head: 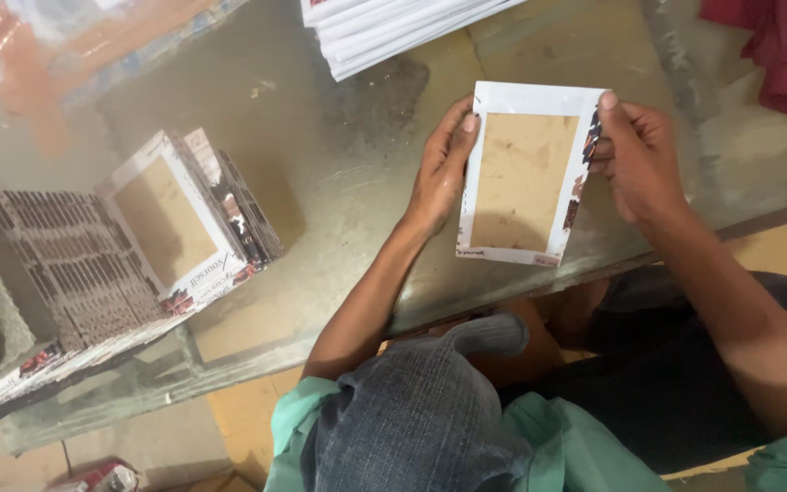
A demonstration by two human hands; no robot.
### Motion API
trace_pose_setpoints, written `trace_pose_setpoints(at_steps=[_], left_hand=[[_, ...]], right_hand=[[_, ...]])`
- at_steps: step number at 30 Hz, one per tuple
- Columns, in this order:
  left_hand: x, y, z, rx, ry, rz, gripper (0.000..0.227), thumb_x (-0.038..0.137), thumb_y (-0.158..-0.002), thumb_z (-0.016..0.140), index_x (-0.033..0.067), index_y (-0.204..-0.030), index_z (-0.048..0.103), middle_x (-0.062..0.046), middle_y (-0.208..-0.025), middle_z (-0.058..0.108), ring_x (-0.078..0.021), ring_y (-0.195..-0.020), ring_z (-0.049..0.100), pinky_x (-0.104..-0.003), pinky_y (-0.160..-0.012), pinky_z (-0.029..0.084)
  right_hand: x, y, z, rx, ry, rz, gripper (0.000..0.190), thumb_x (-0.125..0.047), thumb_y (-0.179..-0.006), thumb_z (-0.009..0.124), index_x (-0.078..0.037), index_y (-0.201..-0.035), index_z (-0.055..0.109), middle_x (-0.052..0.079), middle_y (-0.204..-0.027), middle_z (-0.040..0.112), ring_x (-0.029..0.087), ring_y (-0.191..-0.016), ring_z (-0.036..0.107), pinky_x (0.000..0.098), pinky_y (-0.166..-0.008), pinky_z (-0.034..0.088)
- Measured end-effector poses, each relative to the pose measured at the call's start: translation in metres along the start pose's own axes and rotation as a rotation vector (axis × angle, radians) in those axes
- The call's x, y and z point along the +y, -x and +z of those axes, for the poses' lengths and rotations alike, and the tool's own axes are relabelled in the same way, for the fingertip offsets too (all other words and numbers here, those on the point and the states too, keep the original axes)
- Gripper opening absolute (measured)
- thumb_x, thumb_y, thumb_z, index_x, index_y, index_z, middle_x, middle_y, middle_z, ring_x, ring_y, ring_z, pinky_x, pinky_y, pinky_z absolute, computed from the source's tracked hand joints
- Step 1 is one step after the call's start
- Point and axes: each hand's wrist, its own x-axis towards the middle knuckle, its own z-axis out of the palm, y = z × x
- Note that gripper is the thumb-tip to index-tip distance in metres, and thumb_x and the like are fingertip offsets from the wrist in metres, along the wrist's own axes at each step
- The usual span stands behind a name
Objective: The person inserts a brown card into a white frame and presses the edges to secure it. They repeat this process for multiple cards, stacking the finished items on the table.
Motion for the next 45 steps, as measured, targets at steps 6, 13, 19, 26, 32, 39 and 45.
trace_pose_setpoints(at_steps=[6, 13, 19, 26, 32, 39, 45], left_hand=[[-0.013, 0.001, -0.003, 0.0, -0.125, 0.02, 0.053, 0.044, -0.113, 0.041, -0.0002, -0.124, 0.068, -0.008, -0.112, 0.072, -0.013, -0.105, 0.064, -0.03, -0.1, 0.049], [-0.009, 0.0, -0.007, 0.062, 0.073, -0.011, 0.049, 0.043, -0.112, 0.051, -0.0005, -0.107, 0.073, -0.002, -0.088, 0.071, -0.0078, -0.08, 0.061, -0.027, -0.08, 0.053], [-0.008, 0.005, -0.001, 0.132, -0.005, 0.065, 0.04, 0.037, -0.105, 0.062, 0.0003, -0.102, 0.078, 0.0, -0.084, 0.073, -0.0051, -0.073, 0.061, -0.024, -0.069, 0.051], [-0.008, 0.003, -0.006, 0.167, 0.166, 0.053, 0.024, 0.021, -0.1, 0.073, -0.0019, -0.099, 0.078, -0.001, -0.082, 0.073, -0.0064, -0.07, 0.063, -0.026, -0.067, 0.052], [-0.005, 0.001, -0.014, 0.058, 0.233, 0.033, 0.011, 0.008, -0.097, 0.075, -0.0013, -0.102, 0.077, -0.008, -0.088, 0.077, -0.0091, -0.074, 0.068, -0.027, -0.07, 0.054], [0.014, -0.013, -0.051, -0.037, -0.897, 0.54, 0.021, 0.003, -0.086, 0.075, 0.0097, -0.105, 0.079, -0.009, -0.105, 0.081, -0.0259, -0.093, 0.074, -0.036, -0.085, 0.06], [0.031, -0.001, -0.043, -0.323, -0.981, 0.652, 0.062, 0.016, -0.088, 0.076, 0.0073, -0.143, 0.05, -0.023, -0.139, 0.061, -0.0423, -0.127, 0.06, -0.048, -0.114, 0.046]], right_hand=[[-0.008, -0.001, 0.004, -0.028, -0.014, 0.091, 0.022, -0.02, -0.11, 0.066, -0.002, -0.1, 0.073, 0.003, -0.086, 0.072, 0.007, -0.068, 0.065, 0.0237, -0.061, 0.054], [-0.017, 0.001, 0.011, 0.021, -0.021, 0.091, 0.007, -0.009, -0.102, 0.074, -0.002, -0.099, 0.074, 0.003, -0.091, 0.074, 0.008, -0.075, 0.069, 0.0252, -0.066, 0.057], [-0.016, 0.003, 0.007, -0.003, 0.051, 0.035, 0.006, -0.006, -0.102, 0.074, 0.0, -0.1, 0.074, 0.004, -0.088, 0.073, 0.007, -0.072, 0.067, 0.0236, -0.06, 0.054], [-0.017, 0.007, 0.011, -0.073, 0.104, 0.029, 0.005, -0.005, -0.103, 0.072, 0.0, -0.102, 0.073, 0.005, -0.09, 0.074, 0.006, -0.074, 0.067, 0.0219, -0.062, 0.053], [-0.029, 0.011, 0.023, -0.145, 0.204, 0.008, 0.013, -0.005, -0.099, 0.071, -0.001, -0.111, 0.072, 0.007, -0.1, 0.076, 0.007, -0.084, 0.07, 0.0238, -0.076, 0.058], [-0.028, 0.002, 0.023, -0.26, 1.086, -0.73, 0.03, -0.01, -0.09, 0.082, -0.003, -0.118, 0.077, 0.015, -0.115, 0.075, 0.029, -0.104, 0.069, 0.04, -0.096, 0.053], [-0.007, 0.012, 0.027, -0.178, 1.146, -0.748, 0.013, -0.015, -0.098, 0.08, -0.01, -0.11, 0.078, 0.004, -0.11, 0.076, 0.021, -0.094, 0.07, 0.0316, -0.09, 0.053]])
